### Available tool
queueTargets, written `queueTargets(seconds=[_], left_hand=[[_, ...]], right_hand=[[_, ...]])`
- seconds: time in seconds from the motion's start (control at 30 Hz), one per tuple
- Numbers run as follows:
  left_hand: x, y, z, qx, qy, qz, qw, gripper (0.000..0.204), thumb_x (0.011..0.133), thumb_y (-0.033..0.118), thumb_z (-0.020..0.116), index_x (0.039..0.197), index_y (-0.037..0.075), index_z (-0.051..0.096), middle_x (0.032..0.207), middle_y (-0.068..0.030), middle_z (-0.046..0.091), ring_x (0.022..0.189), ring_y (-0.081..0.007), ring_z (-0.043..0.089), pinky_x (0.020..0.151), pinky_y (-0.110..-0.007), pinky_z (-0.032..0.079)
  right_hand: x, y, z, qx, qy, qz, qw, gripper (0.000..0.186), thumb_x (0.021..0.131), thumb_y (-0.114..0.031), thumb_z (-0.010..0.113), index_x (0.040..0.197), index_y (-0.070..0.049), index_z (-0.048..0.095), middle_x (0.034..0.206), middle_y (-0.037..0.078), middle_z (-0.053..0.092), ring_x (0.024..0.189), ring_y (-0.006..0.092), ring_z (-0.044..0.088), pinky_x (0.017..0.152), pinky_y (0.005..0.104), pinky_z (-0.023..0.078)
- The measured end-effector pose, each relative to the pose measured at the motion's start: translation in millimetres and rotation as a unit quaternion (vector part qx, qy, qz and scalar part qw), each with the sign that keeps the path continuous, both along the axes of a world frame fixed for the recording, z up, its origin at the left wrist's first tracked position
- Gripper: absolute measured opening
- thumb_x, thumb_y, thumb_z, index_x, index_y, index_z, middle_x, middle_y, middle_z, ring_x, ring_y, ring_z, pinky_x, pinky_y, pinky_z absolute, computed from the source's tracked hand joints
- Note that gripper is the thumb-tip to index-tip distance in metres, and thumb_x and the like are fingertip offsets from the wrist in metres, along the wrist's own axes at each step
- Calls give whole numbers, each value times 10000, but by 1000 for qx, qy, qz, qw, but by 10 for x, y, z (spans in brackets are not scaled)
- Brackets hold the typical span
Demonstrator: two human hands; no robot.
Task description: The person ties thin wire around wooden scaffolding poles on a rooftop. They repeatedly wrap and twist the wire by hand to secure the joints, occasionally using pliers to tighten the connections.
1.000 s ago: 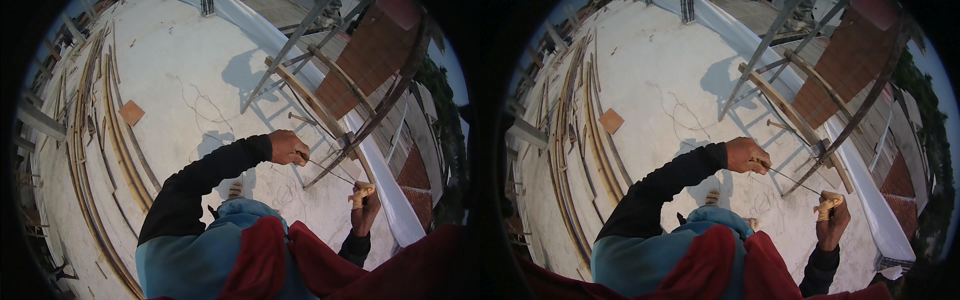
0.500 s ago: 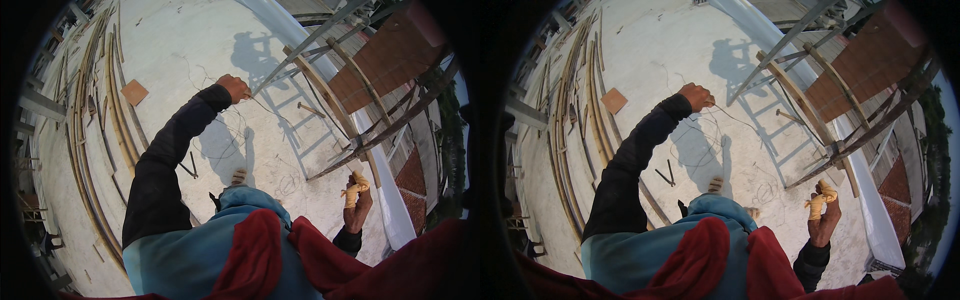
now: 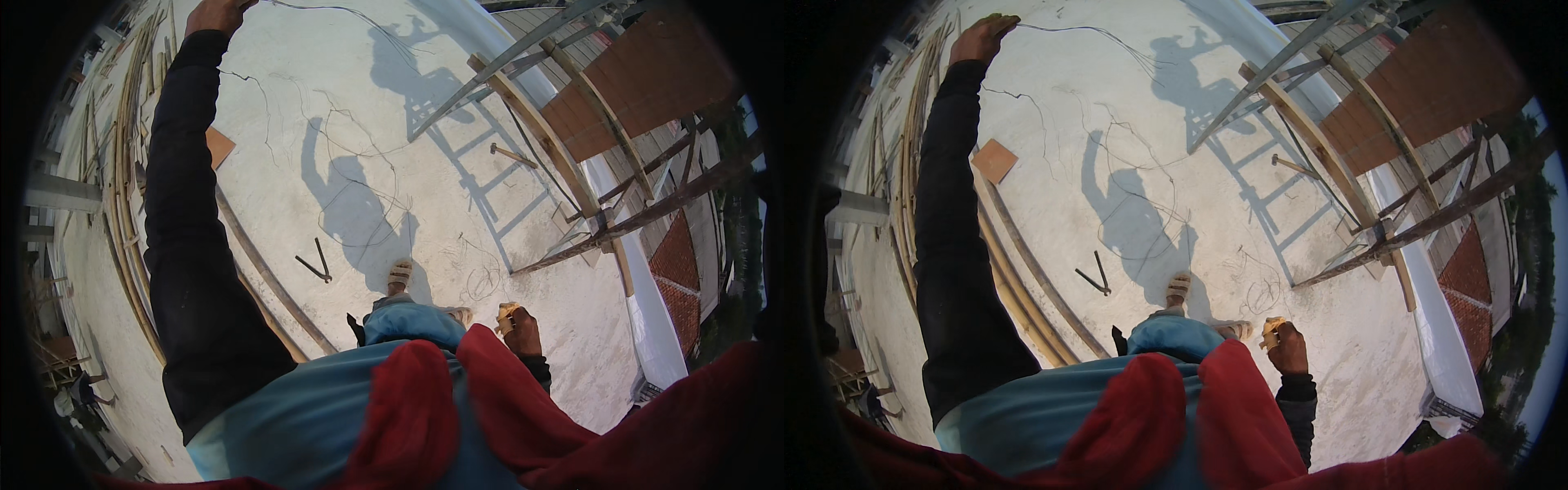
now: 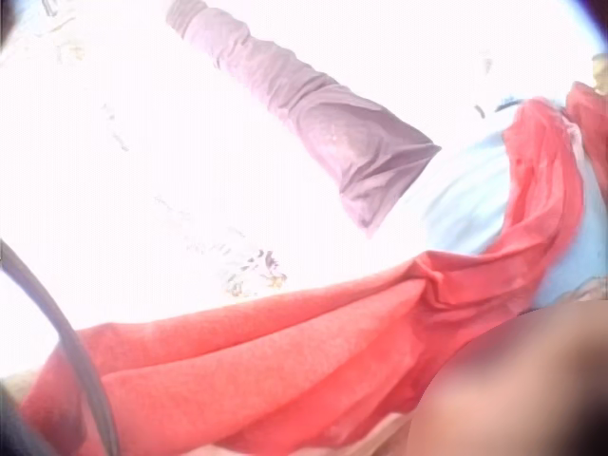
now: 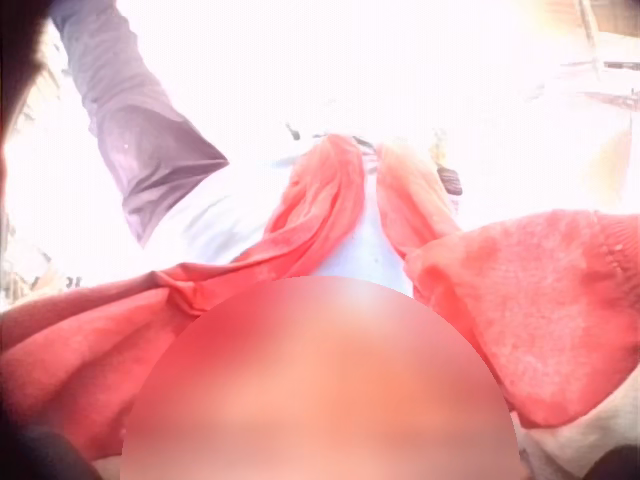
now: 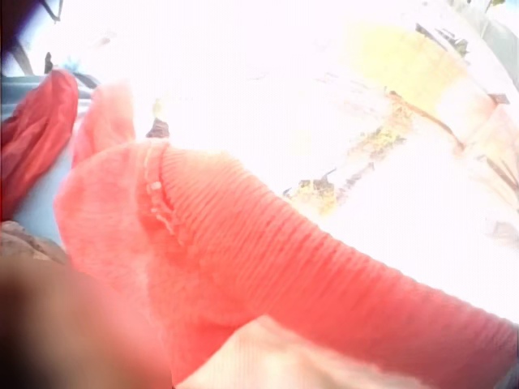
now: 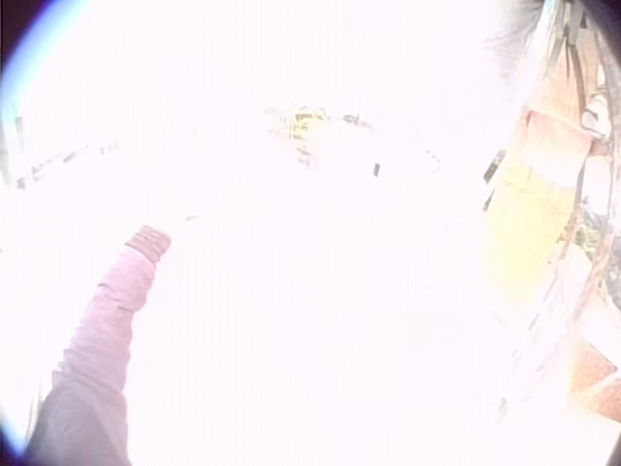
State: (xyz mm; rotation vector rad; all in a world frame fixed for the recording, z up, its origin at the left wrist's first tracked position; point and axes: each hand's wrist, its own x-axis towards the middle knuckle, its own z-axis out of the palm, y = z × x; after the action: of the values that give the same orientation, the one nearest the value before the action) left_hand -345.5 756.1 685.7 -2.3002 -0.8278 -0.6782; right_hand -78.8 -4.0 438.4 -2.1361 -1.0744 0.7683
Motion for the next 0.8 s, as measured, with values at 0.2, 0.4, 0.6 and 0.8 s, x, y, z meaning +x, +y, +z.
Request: queueTargets(seconds=[0.2,0.4,0.6,0.8], left_hand=[[92,-538,-1713,-93,66,15,993,182,991,240,612,1117,205,739,1000,-42,719,917,-273,701,726,-409,595],[578,-2337,-4006,-477,279,80,829,649,864,277,781,1449,193,513,1441,-84,557,1286,-303,570,1010,-463,525],[1000,-4267,-4559,-650,472,-152,576,572,858,373,761,1370,151,634,1350,-116,664,1255,-322,620,1071,-440,483],[1600,-5133,-4450,-578,520,-318,543,504,873,336,747,1301,88,653,1222,-158,717,1104,-297,703,960,-407,543]], right_hand=[[-432,-560,-965,-166,-62,-106,979,171,818,-81,761,945,24,711,935,235,733,874,363,743,746,439,592],[-1258,-1228,-1574,-247,63,-305,918,266,861,-287,674,995,-70,751,967,231,736,926,402,722,812,481,579],[-2374,-1879,-2042,-238,255,-586,731,253,874,-310,681,980,-100,772,814,115,763,788,251,759,738,393,599],[-3423,-1926,-2334,-252,317,-628,665,201,886,-227,663,907,-46,747,773,111,748,692,231,739,609,383,580]])
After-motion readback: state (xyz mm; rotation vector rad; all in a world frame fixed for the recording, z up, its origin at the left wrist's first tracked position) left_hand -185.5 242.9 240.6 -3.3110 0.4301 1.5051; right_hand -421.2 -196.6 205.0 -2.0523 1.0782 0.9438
